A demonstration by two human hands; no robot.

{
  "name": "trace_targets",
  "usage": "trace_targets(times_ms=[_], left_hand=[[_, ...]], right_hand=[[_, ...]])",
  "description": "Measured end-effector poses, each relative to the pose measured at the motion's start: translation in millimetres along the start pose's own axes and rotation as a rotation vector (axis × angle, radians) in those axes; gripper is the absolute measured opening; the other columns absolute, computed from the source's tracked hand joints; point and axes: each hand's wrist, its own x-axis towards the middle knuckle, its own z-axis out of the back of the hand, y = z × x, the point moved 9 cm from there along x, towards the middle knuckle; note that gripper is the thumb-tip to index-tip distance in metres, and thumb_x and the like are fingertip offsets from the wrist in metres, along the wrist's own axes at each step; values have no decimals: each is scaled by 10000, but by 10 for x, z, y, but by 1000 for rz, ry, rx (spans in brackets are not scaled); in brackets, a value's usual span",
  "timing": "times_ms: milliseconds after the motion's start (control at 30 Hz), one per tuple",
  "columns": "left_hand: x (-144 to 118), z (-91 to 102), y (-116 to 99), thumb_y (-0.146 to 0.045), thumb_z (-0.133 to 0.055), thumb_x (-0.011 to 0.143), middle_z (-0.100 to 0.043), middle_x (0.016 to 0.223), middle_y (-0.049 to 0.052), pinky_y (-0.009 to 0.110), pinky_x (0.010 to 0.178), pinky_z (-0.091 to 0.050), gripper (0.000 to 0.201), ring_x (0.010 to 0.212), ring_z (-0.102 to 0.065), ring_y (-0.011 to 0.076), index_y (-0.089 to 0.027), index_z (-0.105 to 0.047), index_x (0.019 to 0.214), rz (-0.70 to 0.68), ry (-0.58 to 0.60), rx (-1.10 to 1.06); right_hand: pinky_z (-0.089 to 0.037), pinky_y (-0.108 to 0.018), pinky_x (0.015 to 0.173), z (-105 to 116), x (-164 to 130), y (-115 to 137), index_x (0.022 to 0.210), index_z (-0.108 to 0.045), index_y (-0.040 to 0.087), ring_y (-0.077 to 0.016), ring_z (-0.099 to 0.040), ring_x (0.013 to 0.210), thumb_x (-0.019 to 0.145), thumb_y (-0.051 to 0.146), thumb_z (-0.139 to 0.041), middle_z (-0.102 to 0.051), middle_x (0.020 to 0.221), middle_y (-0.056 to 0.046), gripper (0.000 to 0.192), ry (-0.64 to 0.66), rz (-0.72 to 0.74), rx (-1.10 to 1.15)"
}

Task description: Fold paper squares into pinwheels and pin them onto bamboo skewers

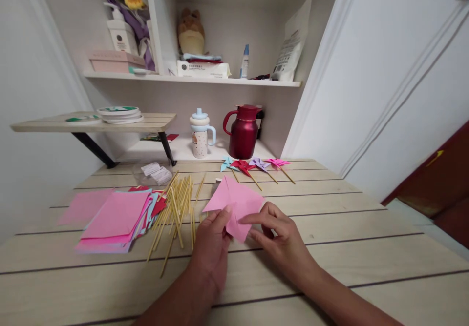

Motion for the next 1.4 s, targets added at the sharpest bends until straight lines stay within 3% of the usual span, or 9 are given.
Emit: trace_targets(times_ms=[267,467,700,1000,1400], left_hand=[[-19,-3,19,-345,-855,611,-703,768,21,251,684,-456,251,706,-589,137,-169,-729,740,-9,8,47],[-43,-1,64,-364,-865,598,-708,781,29,256,699,-442,292,739,-584,146,-159,-736,761,-13,10,94],[-35,-50,54,-322,-858,620,-708,808,25,252,713,-452,262,755,-588,140,-168,-749,802,-26,41,57],[-59,-77,52,-317,-844,641,-721,871,49,282,785,-462,252,816,-596,158,-158,-754,814,-49,41,44],[-32,-12,104,-306,-870,610,-694,747,20,247,705,-468,231,729,-587,127,-149,-728,705,-46,-6,8]], right_hand=[[-380,-303,581,91,37,-157,862,-795,275,-173,-473,628,802,299,-751,-587,717,-22,78,-75,-129,72],[-357,-302,583,139,52,-220,808,-793,267,-169,-457,617,795,372,-765,-521,666,0,110,-128,-196,94],[-346,-295,580,128,48,-165,835,-800,268,-163,-455,629,784,355,-783,-575,698,-10,102,-125,-182,133],[-333,-278,579,120,21,-276,723,-755,234,-143,-444,618,750,343,-790,-603,703,4,118,-186,-309,253],[-309,-287,578,123,9,-320,728,-745,215,-145,-408,611,758,387,-773,-542,666,10,177,-160,-322,212]])
